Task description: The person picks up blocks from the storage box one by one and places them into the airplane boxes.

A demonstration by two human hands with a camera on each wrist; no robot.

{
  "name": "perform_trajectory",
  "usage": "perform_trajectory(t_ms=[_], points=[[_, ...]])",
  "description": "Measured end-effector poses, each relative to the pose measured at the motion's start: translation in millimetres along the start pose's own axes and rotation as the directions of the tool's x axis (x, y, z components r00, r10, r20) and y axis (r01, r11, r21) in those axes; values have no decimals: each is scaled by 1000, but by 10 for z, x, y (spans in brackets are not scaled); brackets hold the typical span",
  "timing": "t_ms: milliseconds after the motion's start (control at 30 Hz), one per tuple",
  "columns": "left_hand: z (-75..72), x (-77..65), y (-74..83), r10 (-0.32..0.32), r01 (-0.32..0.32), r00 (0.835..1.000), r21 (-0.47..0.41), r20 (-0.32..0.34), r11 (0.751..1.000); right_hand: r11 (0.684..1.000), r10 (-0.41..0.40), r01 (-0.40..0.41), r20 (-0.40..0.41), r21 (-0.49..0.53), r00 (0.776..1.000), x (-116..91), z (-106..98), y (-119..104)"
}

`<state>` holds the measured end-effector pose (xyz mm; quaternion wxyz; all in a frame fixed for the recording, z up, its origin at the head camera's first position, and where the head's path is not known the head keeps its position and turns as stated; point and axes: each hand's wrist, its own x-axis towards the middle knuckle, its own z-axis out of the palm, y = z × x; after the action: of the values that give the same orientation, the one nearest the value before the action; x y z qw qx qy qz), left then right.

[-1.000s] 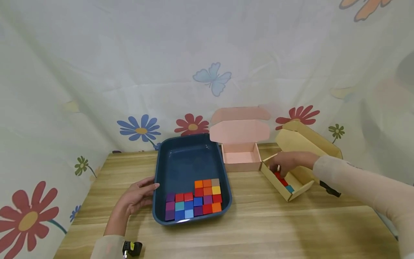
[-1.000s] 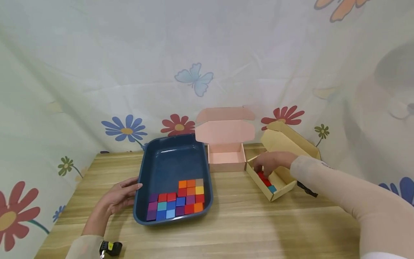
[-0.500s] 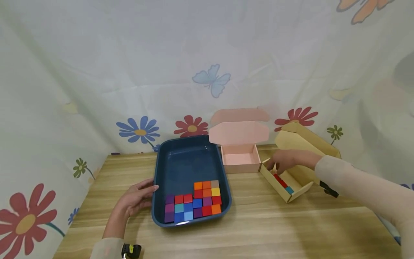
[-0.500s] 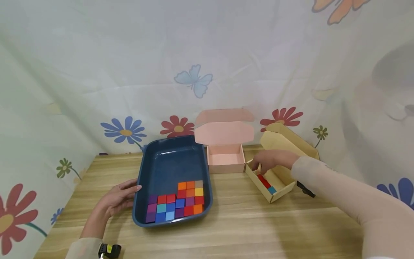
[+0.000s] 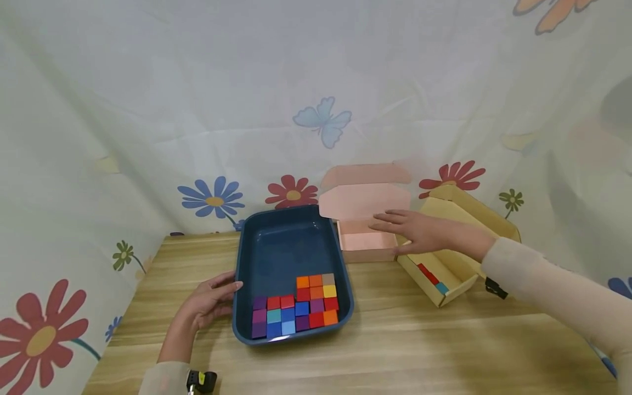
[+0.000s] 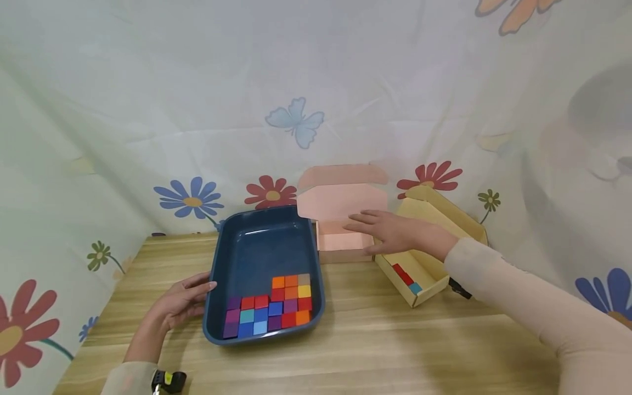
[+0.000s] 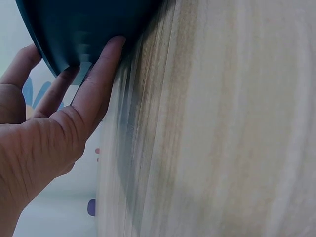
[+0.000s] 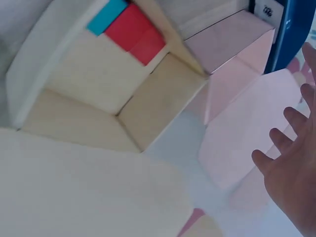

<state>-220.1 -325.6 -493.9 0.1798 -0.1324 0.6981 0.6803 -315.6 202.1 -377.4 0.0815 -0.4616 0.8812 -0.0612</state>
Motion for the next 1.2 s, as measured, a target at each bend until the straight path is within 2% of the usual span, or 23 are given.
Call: perform_trajectory(t_ms=[300, 400, 533, 733, 933, 1067, 1200], points=[[-2, 18, 38, 8, -8, 1000, -2, 16, 1000, 996, -47, 49, 36, -71, 998, 252, -80, -244], [-11, 22, 67, 12, -12, 1000, -6, 9, 1000, 992, -83, 87, 46, -92, 996, 403, -119, -339], [-24, 13, 78, -6, 5, 1000, -17, -7, 1000, 984, -120, 131, 99, -121, 988, 660, -115, -513], [-1, -6, 54, -28, 28, 1000, -12, 0, 1000, 968, -176, 204, 180, -149, 968, 987, -9, -812], [5, 6, 55, -24, 24, 1000, -13, -6, 1000, 962, -239, 263, 247, -69, 939, 1301, 140, -1093], [16, 10, 54, -28, 28, 1000, -18, 1, 999, 957, -258, 285, 299, -49, 919, 1479, 262, -1257], [15, 0, 49, -31, 31, 1000, -23, 1, 999, 958, -253, 284, 325, -49, 911, 1653, 362, -1402]])
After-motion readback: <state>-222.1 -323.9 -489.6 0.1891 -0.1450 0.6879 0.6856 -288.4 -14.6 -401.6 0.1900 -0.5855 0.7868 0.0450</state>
